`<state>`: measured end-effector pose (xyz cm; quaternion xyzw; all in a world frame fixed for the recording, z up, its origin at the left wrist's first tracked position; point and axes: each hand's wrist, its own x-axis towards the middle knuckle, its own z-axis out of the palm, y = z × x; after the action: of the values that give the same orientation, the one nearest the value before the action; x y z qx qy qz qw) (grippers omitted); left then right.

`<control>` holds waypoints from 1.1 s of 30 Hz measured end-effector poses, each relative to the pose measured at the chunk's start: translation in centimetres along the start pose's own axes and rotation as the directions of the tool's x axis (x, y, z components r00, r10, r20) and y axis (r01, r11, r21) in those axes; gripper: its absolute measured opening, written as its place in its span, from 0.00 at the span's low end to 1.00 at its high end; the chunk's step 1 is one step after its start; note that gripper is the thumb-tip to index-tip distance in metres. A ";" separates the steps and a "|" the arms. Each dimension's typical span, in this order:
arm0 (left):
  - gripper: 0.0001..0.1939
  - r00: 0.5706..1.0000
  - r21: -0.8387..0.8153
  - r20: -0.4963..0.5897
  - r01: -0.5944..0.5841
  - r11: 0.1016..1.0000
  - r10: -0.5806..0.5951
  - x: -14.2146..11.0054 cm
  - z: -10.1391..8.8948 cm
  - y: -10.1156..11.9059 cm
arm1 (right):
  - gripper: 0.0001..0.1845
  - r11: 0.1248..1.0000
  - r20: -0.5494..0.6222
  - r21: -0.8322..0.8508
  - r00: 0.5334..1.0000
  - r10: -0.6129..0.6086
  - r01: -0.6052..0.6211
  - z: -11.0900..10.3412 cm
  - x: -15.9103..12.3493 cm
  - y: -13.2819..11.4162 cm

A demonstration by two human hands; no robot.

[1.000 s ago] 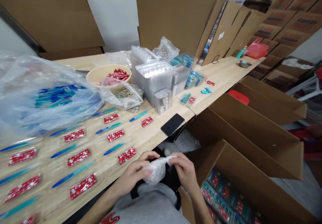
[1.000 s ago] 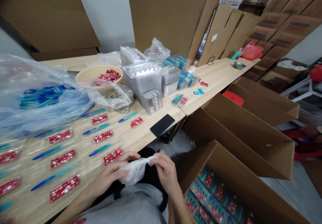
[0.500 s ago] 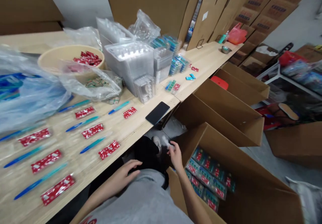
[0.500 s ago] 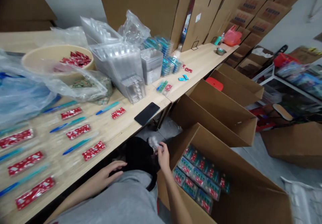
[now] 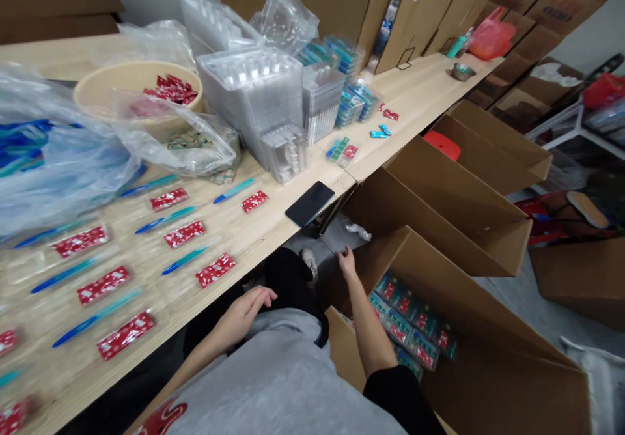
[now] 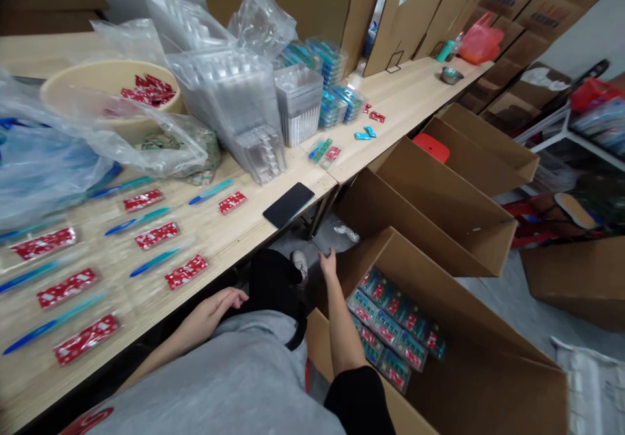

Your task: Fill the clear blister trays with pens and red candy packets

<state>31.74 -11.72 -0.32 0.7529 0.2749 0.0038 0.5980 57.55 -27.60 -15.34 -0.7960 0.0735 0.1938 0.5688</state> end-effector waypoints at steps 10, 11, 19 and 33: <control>0.20 0.986 0.120 0.027 -0.166 0.979 0.164 1.8 1.7 -2.3 | 0.27 0.955 0.455 0.210 0.885 0.095 -0.210 7.4 -14.3 -1.2; 0.21 0.976 0.225 0.033 -0.217 0.950 0.215 2.0 1.9 -2.5 | 0.30 0.945 0.515 0.222 0.852 0.094 -0.239 7.7 -15.2 -2.1; 0.23 0.897 0.771 -0.048 -0.247 0.587 0.439 2.1 0.3 -4.8 | 0.36 0.669 0.919 0.278 0.394 0.024 -0.689 5.3 -16.9 -10.7; 0.13 0.885 0.415 -0.219 -0.298 0.860 0.412 -7.9 -4.4 -5.5 | 0.26 0.987 0.482 0.156 0.868 -0.115 0.044 2.0 -11.4 -8.3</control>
<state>21.34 -10.38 -1.48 0.8800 0.2129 0.1776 0.3856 49.49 -24.05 -4.14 -0.6816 -0.0925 0.3596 0.6306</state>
